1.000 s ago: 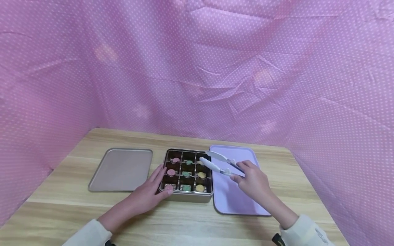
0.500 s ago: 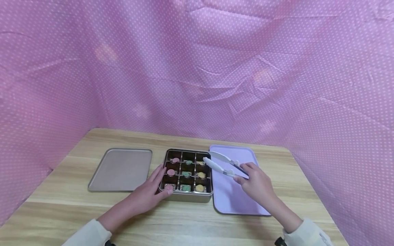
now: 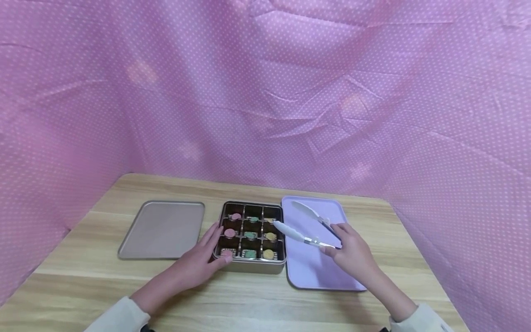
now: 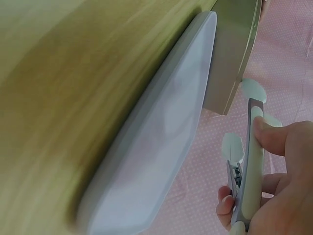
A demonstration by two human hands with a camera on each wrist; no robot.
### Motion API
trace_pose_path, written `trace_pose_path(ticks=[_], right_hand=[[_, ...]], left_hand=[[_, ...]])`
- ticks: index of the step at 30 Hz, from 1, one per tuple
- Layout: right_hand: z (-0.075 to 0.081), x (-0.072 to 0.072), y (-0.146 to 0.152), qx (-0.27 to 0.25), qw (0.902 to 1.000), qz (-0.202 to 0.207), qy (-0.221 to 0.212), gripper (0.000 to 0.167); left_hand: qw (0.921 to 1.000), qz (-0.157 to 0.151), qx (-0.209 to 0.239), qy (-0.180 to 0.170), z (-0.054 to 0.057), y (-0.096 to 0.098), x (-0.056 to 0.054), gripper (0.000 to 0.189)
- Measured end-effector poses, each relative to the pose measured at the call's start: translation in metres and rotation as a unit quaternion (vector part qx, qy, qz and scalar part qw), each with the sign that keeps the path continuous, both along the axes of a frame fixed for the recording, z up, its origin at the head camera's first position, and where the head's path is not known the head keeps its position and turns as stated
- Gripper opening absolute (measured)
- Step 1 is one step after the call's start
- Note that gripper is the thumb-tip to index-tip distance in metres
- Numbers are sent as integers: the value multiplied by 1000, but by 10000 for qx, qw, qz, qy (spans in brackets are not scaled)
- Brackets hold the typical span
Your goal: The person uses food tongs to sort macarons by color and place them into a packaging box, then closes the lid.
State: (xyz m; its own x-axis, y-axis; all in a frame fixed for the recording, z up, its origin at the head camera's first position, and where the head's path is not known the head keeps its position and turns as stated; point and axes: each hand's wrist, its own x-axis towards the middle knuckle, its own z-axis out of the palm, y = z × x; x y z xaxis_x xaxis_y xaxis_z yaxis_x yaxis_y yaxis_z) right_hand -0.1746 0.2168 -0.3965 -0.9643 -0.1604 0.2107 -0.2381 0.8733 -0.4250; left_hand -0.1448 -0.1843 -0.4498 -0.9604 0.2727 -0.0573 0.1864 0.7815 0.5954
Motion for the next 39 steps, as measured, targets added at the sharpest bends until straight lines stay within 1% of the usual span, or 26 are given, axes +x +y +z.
trace_pose_path(ticks=[3, 7, 11, 14, 20, 25, 27, 33, 37, 39], right_hand=[[-2, 1, 4, -76, 10000, -13, -2, 76], [-4, 3, 11, -183, 9997, -37, 138, 75], [-9, 4, 21, -253, 9993, -83, 268, 74], [-14, 5, 32, -271, 9991, -165, 270, 75], [-22, 7, 59, -323, 9984, -464, 68, 82], [-29, 7, 87, -284, 9969, -730, -42, 81], [-32, 7, 98, -262, 9960, -840, -165, 81], [-38, 5, 124, -209, 9919, -1178, -425, 87], [-42, 4, 138, -132, 9899, -1288, -579, 92], [-43, 3, 145, -62, 9893, -1342, -565, 92]], left_hand=[[10000, 23, -17, 10, 0, -1, 0, 96], [10000, 27, -18, 10, -1, -2, -1, 96], [10000, 28, -17, -2, -3, -2, -1, 96], [10000, 30, 1, 3, -3, -2, -1, 96], [10000, 13, 32, 44, -2, -1, -1, 96], [10000, 6, 47, 23, -2, -2, -1, 95], [10000, 8, 51, 8, -1, -2, -1, 95], [10000, 12, 40, 0, -1, -2, 0, 95], [10000, 17, 19, -8, -3, -2, 0, 95], [10000, 17, -5, 2, -3, -2, 0, 95]])
